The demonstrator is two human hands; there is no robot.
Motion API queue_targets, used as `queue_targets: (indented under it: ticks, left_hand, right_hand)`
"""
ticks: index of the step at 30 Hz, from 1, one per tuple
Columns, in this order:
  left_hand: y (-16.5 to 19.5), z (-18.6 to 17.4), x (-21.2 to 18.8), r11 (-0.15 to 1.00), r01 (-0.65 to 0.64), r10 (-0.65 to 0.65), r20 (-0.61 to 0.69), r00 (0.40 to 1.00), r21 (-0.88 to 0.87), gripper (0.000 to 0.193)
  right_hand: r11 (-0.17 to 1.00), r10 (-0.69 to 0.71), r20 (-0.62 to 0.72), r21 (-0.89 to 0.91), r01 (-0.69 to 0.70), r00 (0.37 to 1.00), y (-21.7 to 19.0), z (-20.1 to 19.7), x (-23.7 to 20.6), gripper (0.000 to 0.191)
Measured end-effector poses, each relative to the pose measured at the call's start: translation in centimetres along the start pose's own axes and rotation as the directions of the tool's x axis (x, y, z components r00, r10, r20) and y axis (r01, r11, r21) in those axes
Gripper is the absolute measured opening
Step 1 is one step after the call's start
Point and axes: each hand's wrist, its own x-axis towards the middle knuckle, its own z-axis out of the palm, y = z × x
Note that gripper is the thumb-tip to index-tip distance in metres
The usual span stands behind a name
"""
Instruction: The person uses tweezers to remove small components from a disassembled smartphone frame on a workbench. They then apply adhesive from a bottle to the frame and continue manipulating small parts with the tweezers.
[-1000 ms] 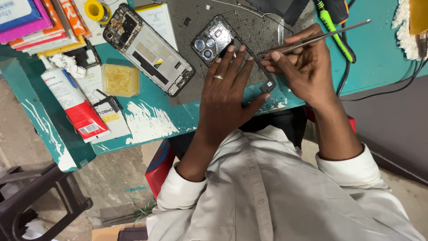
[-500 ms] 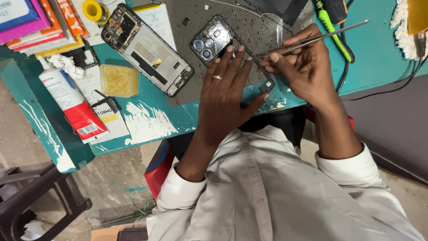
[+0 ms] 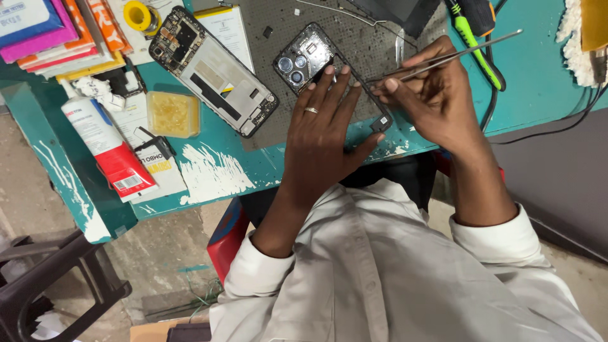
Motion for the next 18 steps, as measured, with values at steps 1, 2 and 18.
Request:
queue_targets:
  ticks: [1,2,18]
  left_hand:
    - [0.0,0.0,0.0,1.000,0.004,-0.004,-0.002,1.000,0.000,0.066]
    - [0.1,0.0,0.0,1.000,0.006,-0.006,-0.003,1.000,-0.001,0.066]
    - [-0.4,-0.3,0.7,1.000,-0.011,0.014,-0.123,0.992,0.022,0.021]
  right_hand:
    - [1.000,0.006,0.000,0.007,-0.006,1.000,-0.1,0.0,0.0,0.030]
    - [1.000,0.012,-0.001,0.013,-0.012,1.000,-0.2,0.0,0.0,0.030]
    - [0.983,-0.165,-0.311,0.027,0.182,0.936,-0.4,1.0,-4.1,0.030]
